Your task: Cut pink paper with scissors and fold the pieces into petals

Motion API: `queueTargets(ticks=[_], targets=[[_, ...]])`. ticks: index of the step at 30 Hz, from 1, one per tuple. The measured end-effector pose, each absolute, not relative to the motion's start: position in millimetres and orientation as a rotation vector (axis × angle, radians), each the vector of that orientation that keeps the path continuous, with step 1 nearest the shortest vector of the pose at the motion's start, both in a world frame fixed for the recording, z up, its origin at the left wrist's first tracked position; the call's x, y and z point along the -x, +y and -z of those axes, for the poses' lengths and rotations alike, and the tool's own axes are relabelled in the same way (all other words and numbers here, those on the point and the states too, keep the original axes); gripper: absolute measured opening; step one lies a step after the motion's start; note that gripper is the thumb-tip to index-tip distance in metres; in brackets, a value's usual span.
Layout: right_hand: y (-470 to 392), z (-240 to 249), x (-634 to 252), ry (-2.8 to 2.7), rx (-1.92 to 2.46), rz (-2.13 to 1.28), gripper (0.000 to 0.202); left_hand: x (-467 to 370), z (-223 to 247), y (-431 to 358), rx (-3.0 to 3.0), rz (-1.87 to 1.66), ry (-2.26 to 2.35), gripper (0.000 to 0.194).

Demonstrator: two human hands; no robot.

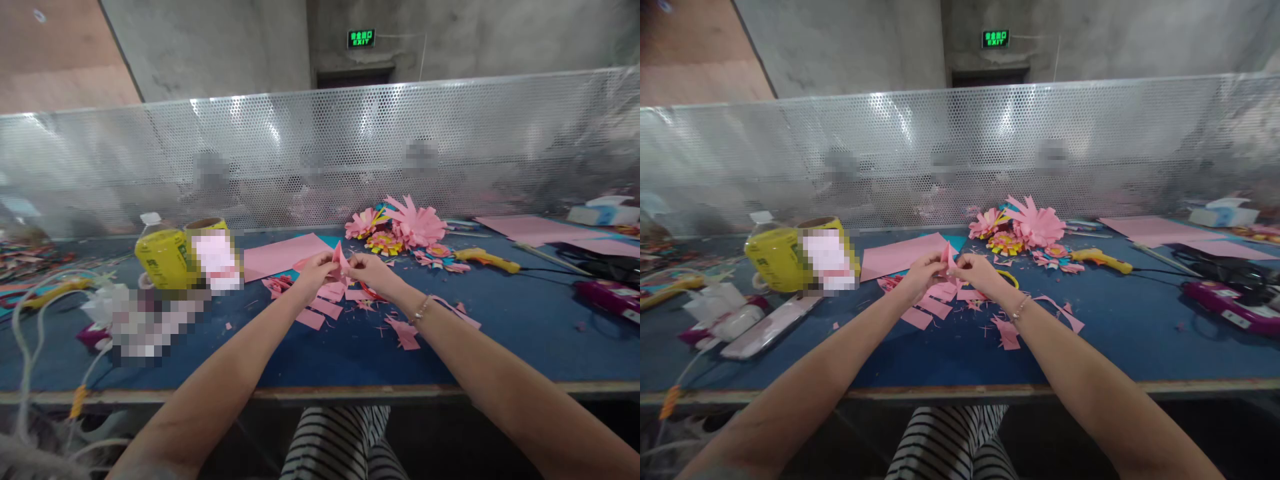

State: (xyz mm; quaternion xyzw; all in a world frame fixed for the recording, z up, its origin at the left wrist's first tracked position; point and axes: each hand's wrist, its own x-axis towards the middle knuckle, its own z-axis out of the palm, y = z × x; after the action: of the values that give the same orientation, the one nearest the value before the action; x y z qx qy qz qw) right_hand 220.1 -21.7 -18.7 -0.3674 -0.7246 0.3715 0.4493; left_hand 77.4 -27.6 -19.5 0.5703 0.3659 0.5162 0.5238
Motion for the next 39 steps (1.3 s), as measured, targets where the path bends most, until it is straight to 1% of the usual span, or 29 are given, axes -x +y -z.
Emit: queueTargets(ticks=[1, 5, 8, 12, 15, 20, 25, 30, 33, 37, 39], targets=[[-20.1, 19.4, -220.1, -1.763, 0.902, -0.945, 0.027, -77.5, 18.9, -27.9, -1.355, -1.247, 0.881, 0.01], [-12.5, 23.6, -220.2, -1.62, 0.877, -1.041, 0.022, -77.1, 18.9, -28.2, -1.421, -1.283, 0.886, 0.027], [-11.8, 24.3, -220.3, -1.58, 0.897, -1.037, 0.018, -76.2, 20.7, -27.4, -1.456, -1.302, 0.889, 0.029], [-16.6, 22.4, -219.2, -1.627, 0.931, -0.949, 0.021, -75.7, 21.1, -27.9, -1.404, -1.299, 0.835, 0.034], [-17.2, 23.1, -218.3, -1.61, 0.887, -0.973, 0.023, -75.5, 20.5, -28.6, -1.334, -1.285, 0.773, 0.033], [-15.7, 26.5, -217.1, -1.46, 0.722, -1.199, 0.025, -75.1, 19.1, -27.8, -1.195, -1.261, 0.72, 0.025], [-21.5, 21.7, -216.3, -1.28, 0.645, -1.379, 0.02, -74.8, 15.2, -28.7, -1.093, -1.282, 0.708, 0.014], [-22.5, 16.8, -219.2, -1.13, 0.639, -1.437, 0.018, -74.5, 13.6, -30.6, -1.081, -1.3, 0.701, 0.009], [-19.4, 17.4, -221.5, -1.112, 0.627, -1.425, 0.015, -73.7, 11.7, -33.1, -1.11, -1.27, 0.67, 0.014], [-15.6, 20.4, -223.4, -1.168, 0.631, -1.355, 0.012, -71.6, 6.1, -36.6, -1.069, -1.115, 0.563, 0.018], [-14.3, 22.0, -223.5, -1.239, 0.662, -1.303, 0.008, -71.1, 4.2, -36.9, -1.036, -1.054, 0.576, 0.03]])
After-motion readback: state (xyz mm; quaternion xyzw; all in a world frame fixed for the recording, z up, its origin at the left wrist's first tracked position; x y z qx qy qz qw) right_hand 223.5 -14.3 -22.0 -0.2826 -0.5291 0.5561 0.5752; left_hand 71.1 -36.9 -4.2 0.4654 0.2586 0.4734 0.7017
